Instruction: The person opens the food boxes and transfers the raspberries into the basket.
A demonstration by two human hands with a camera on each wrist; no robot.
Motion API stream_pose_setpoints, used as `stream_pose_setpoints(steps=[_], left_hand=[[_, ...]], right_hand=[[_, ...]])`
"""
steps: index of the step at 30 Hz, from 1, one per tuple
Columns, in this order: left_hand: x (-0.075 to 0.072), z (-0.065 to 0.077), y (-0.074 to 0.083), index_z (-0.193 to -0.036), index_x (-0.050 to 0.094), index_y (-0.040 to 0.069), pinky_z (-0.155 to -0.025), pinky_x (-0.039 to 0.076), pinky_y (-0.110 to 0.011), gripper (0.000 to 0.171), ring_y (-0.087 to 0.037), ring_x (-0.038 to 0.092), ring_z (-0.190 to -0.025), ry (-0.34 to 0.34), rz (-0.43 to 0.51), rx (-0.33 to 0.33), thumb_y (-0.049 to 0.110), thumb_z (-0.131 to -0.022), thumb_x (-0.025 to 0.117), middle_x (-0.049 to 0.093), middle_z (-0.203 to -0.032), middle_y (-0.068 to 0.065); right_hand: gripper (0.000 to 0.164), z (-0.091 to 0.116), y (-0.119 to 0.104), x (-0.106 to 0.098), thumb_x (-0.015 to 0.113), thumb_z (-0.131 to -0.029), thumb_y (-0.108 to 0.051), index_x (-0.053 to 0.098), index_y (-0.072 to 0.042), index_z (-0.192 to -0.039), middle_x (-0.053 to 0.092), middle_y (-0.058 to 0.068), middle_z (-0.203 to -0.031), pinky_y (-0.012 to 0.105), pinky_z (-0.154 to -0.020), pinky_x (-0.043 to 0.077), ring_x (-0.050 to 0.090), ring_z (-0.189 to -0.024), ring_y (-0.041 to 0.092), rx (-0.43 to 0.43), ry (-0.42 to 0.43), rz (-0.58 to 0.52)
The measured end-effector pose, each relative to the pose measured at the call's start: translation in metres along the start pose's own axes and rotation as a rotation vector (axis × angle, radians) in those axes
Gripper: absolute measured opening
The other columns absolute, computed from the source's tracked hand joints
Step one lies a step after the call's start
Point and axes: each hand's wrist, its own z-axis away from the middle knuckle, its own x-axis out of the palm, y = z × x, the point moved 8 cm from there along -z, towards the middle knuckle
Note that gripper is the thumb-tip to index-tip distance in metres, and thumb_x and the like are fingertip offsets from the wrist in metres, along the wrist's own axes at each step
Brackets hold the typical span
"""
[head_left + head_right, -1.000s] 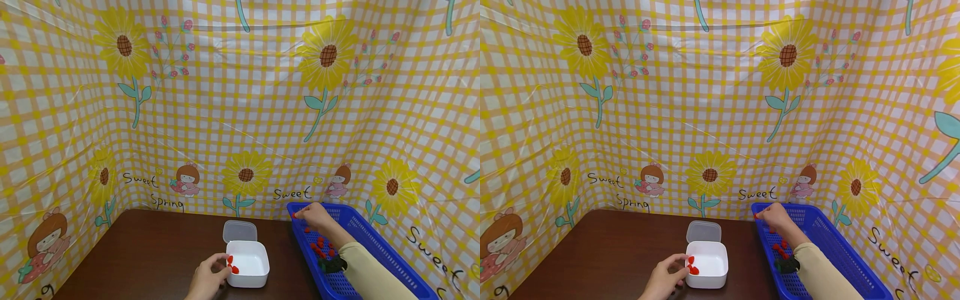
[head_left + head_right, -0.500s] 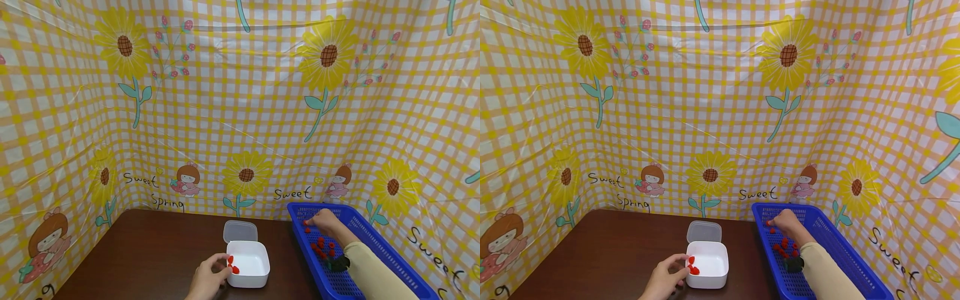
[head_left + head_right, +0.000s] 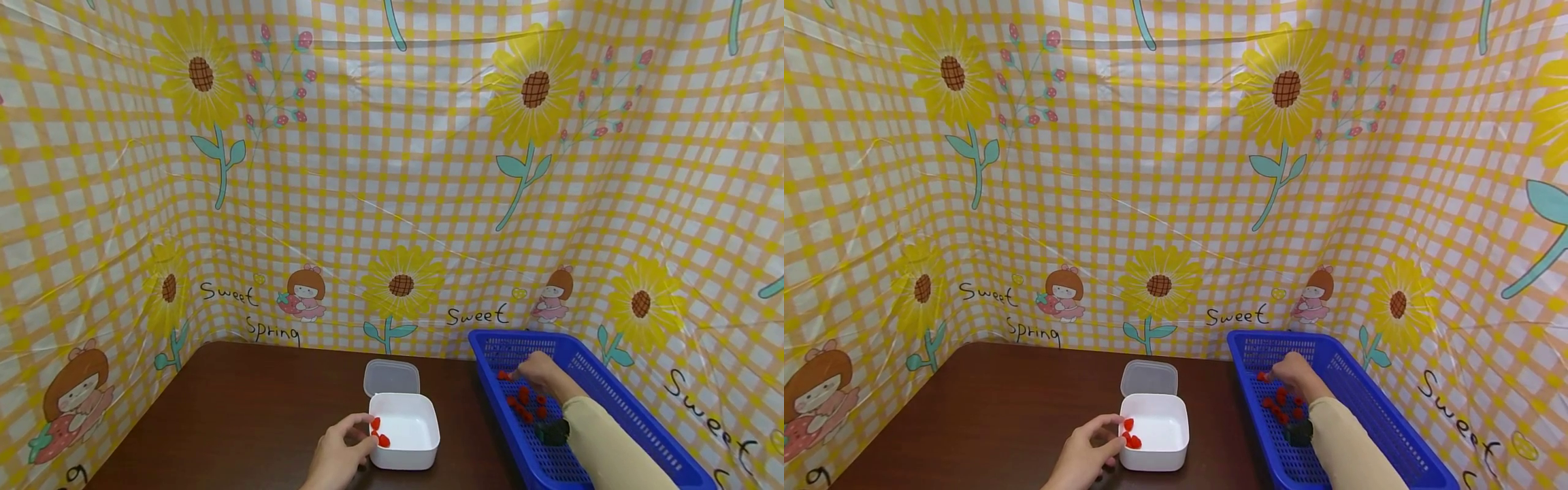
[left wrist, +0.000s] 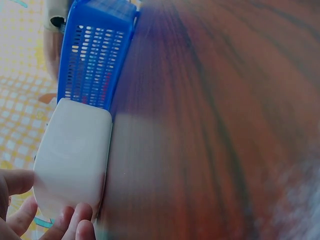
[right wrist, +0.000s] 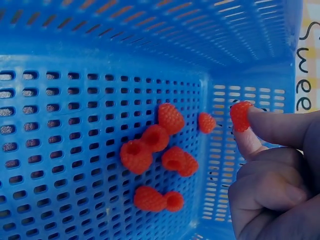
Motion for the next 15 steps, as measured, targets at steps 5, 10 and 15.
stream_pose_setpoints(steps=[5, 10, 15], left_hand=[[0.000, 0.000, -0.001, -0.121, 0.068, 0.015, -0.058, 0.050, -0.033, 0.036, -0.019, 0.065, -0.065, -0.003, 0.000, -0.008, 0.023, -0.088, 0.077, 0.065, -0.088, -0.002], [0.000, 0.000, -0.001, -0.122, 0.067, 0.015, -0.059, 0.050, -0.033, 0.036, -0.019, 0.065, -0.066, -0.005, 0.003, -0.012, 0.023, -0.088, 0.077, 0.065, -0.088, -0.002], [0.000, 0.000, -0.001, -0.123, 0.067, 0.014, -0.058, 0.050, -0.033, 0.037, -0.019, 0.065, -0.066, -0.007, 0.001, -0.014, 0.023, -0.089, 0.076, 0.065, -0.089, -0.002]], right_hand=[[0.026, -0.003, 0.005, 0.000, 0.065, -0.092, -0.006, 0.045, -0.005, -0.075, 0.025, -0.008, -0.051, 0.023, -0.043, 0.029, 0.024, -0.043, 0.006, 0.015, 0.006, 0.011], [0.034, -0.003, 0.004, 0.001, 0.067, -0.091, -0.006, 0.039, -0.009, -0.071, 0.024, -0.008, -0.051, 0.024, -0.043, 0.030, 0.024, -0.043, 0.007, 0.026, 0.011, 0.022], [0.038, 0.003, -0.010, 0.003, 0.067, -0.092, -0.009, 0.041, -0.013, -0.065, 0.025, -0.008, -0.050, 0.024, -0.042, 0.028, 0.023, -0.043, 0.007, -0.019, 0.001, 0.013]])
